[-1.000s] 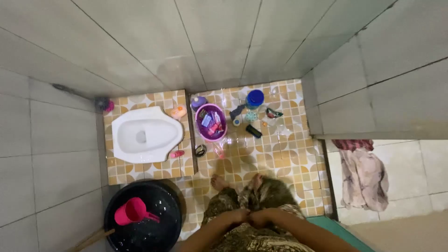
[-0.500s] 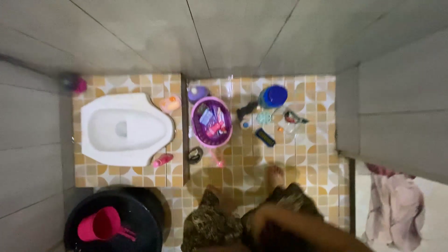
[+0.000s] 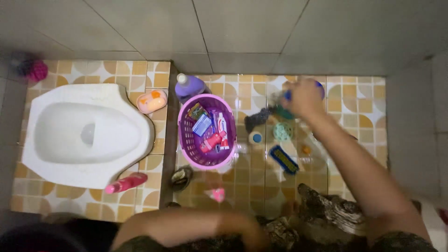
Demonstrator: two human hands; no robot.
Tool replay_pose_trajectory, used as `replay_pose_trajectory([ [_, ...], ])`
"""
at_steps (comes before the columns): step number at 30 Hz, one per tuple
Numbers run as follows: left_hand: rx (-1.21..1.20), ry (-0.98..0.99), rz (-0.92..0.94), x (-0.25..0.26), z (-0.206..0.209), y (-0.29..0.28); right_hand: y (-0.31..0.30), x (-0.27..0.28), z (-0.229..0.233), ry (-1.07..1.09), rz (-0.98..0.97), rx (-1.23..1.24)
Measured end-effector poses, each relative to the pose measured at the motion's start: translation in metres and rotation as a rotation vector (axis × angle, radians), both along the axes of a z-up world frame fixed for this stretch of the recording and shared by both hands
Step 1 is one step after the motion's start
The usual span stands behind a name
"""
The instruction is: Rinsing and scrubbing bathroom walls and the area around a squat toilet using a scoop and a sponge.
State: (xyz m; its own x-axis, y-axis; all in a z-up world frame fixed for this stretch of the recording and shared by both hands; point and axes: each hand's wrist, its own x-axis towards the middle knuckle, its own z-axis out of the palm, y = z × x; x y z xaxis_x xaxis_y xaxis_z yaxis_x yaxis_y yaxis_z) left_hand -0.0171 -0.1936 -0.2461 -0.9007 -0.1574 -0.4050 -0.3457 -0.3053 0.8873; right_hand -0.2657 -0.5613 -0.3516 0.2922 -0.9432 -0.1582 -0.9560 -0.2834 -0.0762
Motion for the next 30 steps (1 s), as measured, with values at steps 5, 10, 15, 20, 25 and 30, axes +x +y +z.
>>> replay_pose_trajectory([
  [5, -0.612, -0.188, 0.020, 0.007, -0.129, -0.163, -0.015, -0.040, 0.014, 0.067, -0.299, 0.257],
  [10, -1.099, -0.871, 0.200, 0.050, -0.161, -0.173, -0.034, -0.045, -0.020, 0.087, -0.286, 0.213],
  [15, -1.279, -0.653, 0.365, 0.080, -0.245, -0.124, 0.000, 0.018, 0.046, 0.033, -0.270, 0.173],
  [20, -1.104, -0.847, 0.157, 0.110, -0.284, -0.122, -0.010, 0.074, 0.087, -0.076, -0.093, -0.015],
  [25, -0.995, -0.913, 0.116, 0.123, -0.247, -0.117, -0.007, 0.139, 0.155, -0.164, 0.098, -0.057],
  [30, -0.823, -0.980, 0.126, 0.140, -0.265, -0.117, 0.033, 0.207, 0.184, -0.335, 0.265, 0.015],
])
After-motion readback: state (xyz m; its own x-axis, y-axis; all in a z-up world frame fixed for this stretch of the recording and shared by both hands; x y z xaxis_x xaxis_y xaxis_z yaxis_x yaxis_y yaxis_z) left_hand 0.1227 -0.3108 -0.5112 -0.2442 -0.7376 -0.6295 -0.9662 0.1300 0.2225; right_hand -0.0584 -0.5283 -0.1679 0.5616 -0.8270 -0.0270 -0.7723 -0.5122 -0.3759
